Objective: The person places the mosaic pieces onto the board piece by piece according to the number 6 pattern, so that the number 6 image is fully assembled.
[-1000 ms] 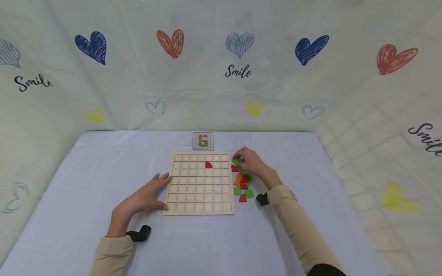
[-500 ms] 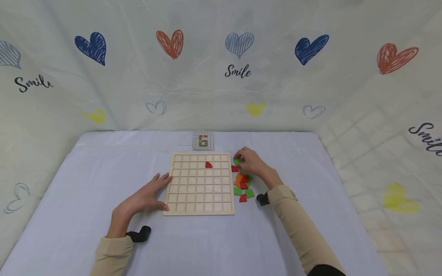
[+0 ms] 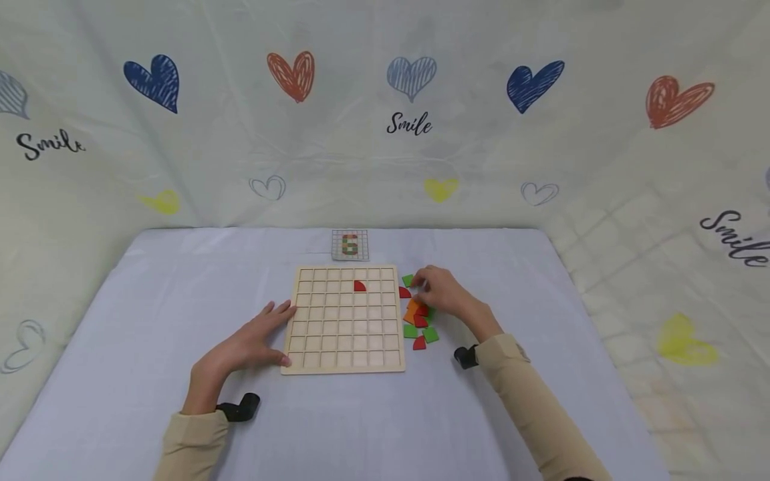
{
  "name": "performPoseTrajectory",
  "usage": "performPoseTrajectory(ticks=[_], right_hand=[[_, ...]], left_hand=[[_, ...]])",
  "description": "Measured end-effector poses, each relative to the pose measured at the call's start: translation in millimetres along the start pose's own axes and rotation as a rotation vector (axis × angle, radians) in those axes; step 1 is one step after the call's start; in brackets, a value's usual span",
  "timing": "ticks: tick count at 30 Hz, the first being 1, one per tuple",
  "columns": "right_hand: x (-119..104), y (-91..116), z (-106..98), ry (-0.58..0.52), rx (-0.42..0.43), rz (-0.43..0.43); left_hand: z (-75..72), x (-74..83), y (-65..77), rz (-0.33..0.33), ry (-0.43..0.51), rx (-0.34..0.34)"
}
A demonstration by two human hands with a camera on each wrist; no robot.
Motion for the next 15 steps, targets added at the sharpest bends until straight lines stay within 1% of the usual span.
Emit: performPoseTrajectory(ticks=[3,7,10,15], right_hand=[[-1.1,2.2,3.1,0.006,-0.047,0.001],[-2.7,4.1,5.8,0.014,-0.097,0.024],[-4.7,5.4,6.5,0.02,-0.117,0.037],[-8.8,6.6,7.8,0.062,-0.136,0.037]], left_hand=[[0.6,-0.4,-0.2,0.001,0.003,-0.003],[1.4,-0.8,-0.8,-0.002,0.001,-0.009],[0.8,-0.4,-0.9,0.0,-0.002,-0.008],[0.2,-0.2,-0.8,-0.006,-0.001,-0.008]])
Point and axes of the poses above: each hand's wrist, its own y-axis away from the middle knuckle, its own z-axis out of the palm, x = y × z, the point moved 4 cm from there along -y, towards the middle knuckle, and after that the axes turned 11 degrees about -x, right-handed, at the moved point
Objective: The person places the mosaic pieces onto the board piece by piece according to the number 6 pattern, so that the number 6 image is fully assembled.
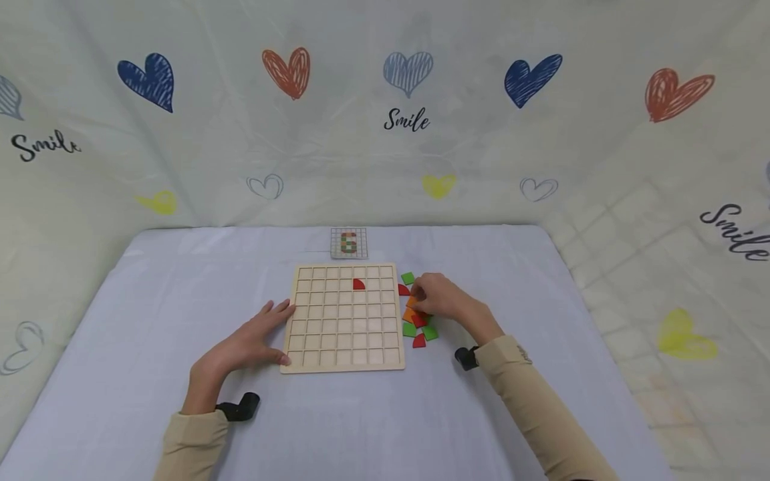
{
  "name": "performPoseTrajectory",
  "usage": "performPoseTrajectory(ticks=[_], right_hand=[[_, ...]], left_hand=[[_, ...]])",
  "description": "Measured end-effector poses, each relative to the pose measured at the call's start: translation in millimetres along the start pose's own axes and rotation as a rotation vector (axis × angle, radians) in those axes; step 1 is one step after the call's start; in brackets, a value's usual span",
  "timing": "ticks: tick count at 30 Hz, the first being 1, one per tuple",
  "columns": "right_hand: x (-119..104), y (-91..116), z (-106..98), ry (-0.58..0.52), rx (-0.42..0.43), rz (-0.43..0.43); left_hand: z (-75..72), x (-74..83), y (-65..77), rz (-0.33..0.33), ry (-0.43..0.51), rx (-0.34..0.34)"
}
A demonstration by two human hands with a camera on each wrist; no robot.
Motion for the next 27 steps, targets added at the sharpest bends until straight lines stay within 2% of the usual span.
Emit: performPoseTrajectory(ticks=[7,17,27], right_hand=[[-6.8,0.1,-0.1,0.054,0.011,0.015],[-4.6,0.0,1.9,-0.048,0.041,-0.003],[-2.1,-1.1,4.0,-0.023,0.077,-0.014]], left_hand=[[0.0,-1.2,-1.2,-0.002,0.0,0.005],[-0.4,-2.3,-2.4,0.004,-0.01,0.006],[1.3,-3.8,-3.0,0.014,-0.004,0.003]])
Point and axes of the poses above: each hand's wrist, its own y-axis away from the middle knuckle, its own z-axis out of the palm, x = y × z, the point moved 4 cm from there along -y, towards the middle knuckle, and after that the axes turned 11 degrees about -x, right-handed, at the moved point
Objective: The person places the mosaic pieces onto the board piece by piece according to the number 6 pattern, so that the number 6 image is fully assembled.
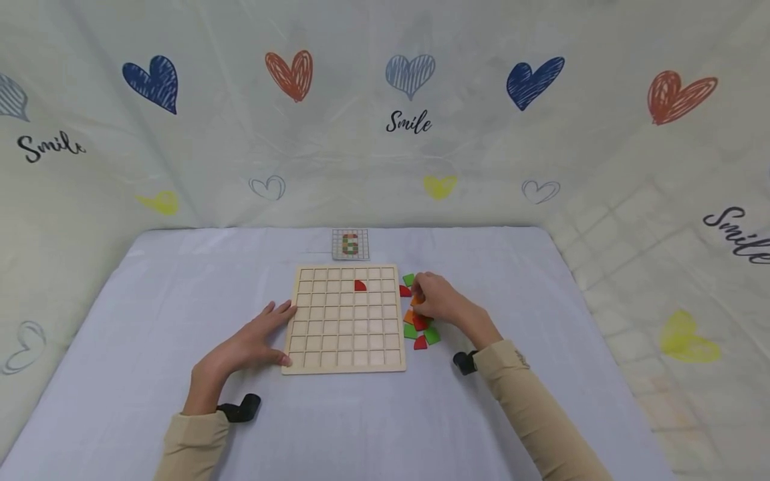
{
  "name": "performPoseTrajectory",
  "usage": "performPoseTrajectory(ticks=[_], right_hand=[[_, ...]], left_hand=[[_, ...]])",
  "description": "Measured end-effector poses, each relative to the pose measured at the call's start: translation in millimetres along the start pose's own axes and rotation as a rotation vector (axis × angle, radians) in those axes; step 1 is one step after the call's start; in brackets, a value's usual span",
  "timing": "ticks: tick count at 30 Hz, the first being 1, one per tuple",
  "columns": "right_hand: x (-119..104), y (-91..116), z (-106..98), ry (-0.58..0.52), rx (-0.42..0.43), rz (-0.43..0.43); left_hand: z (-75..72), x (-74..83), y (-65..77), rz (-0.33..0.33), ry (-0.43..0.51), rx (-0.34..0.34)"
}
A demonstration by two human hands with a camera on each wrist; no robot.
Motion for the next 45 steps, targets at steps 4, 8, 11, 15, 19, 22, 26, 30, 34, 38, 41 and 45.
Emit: performPoseTrajectory(ticks=[4,8,11,15,19,22,26,30,34,38,41,45], right_hand=[[-2,1,1,0.069,0.014,0.02],[-2,3,1,0.119,0.023,0.036],[-1,3,2,0.109,0.015,0.045],[1,3,2,0.081,0.005,0.046],[0,4,1,0.054,0.005,0.02],[0,4,1,0.036,0.012,-0.01],[3,5,1,-0.005,0.016,-0.023],[9,6,-1,-0.062,0.008,-0.015],[12,9,-4,-0.109,0.002,0.0],[13,11,-5,-0.164,0.004,0.015],[12,10,-5,-0.205,0.008,0.012],[9,6,-5,-0.252,0.018,-0.002]], left_hand=[[0.5,1.3,0.0,0.003,0.006,0.0],[1.6,2.7,0.3,0.001,0.008,-0.004],[2.2,3.0,0.5,-0.004,0.005,-0.005],[2.3,2.5,0.6,-0.012,0.005,-0.004],[2.6,1.7,1.0,-0.016,0.007,-0.003],[2.7,1.2,1.2,-0.012,0.007,-0.003],[2.3,0.8,1.4,-0.005,0.005,-0.003],[1.8,0.2,1.4,-0.002,0.003,-0.003],[1.2,0.1,0.8,-0.001,0.001,-0.003],[0.6,-0.1,0.5,-0.006,0.003,-0.005],[0.1,0.0,0.3,-0.007,0.002,-0.002],[0.1,0.5,-0.3,-0.01,0.003,-0.001]])
Point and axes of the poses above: each hand's wrist, its own y-axis away from the middle knuckle, its own z-axis out of the palm, x = y × z, the point moved 4 cm from there along -y, towards the middle knuckle, and after that the axes turned 11 degrees about -x, right-handed, at the moved point
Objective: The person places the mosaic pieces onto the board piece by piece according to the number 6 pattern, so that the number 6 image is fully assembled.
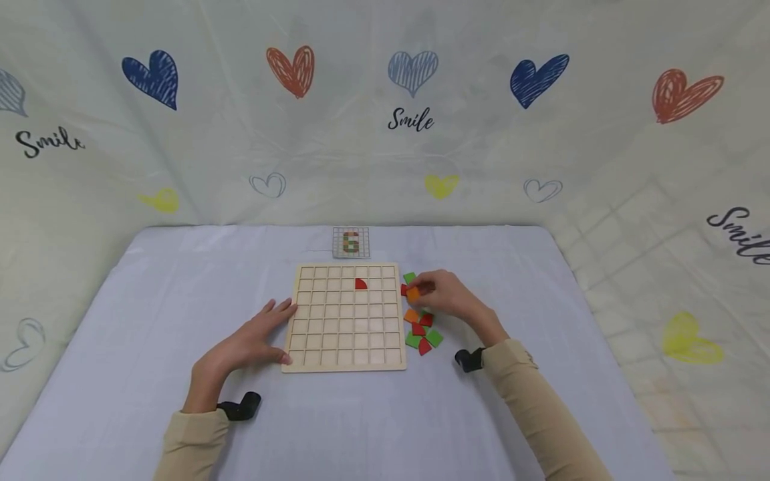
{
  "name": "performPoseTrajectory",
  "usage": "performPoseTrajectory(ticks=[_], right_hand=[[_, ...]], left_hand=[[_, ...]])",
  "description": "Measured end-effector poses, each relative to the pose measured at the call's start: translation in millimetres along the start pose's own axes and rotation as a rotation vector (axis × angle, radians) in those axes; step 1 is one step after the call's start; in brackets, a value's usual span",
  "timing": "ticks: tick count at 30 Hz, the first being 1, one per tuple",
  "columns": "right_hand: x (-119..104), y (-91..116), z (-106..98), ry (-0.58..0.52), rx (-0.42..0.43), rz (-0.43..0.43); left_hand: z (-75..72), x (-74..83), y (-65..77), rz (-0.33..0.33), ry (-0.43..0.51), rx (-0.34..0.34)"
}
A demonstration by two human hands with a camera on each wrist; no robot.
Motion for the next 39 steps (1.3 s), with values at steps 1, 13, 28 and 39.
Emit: performPoseTrajectory(ticks=[1,13,28,39], right_hand=[[-1,-1,0,-0.01,0.002,-0.006],[-14,-18,7,-0.072,0.024,-0.041],[-43,-47,18,-0.133,0.06,-0.079],[-56,-65,27,-0.126,0.048,-0.093]], left_hand=[[-0.2,0.0,0.0,-0.003,0.003,0.0],[-3.1,-2.3,0.4,-0.001,-0.008,0.007],[-5.1,-1.2,2.1,-0.001,-0.027,0.01],[0.2,-2.6,-0.6,-0.007,-0.005,0.011]])
Point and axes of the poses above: each hand's wrist, its own y-axis away from the middle knuckle, its own z-axis out of the palm, x = y × z, the point moved 4 cm from there along -y, towards the middle knuckle, and after that the axes turned 11 degrees about -x, right-handed, at the moved point
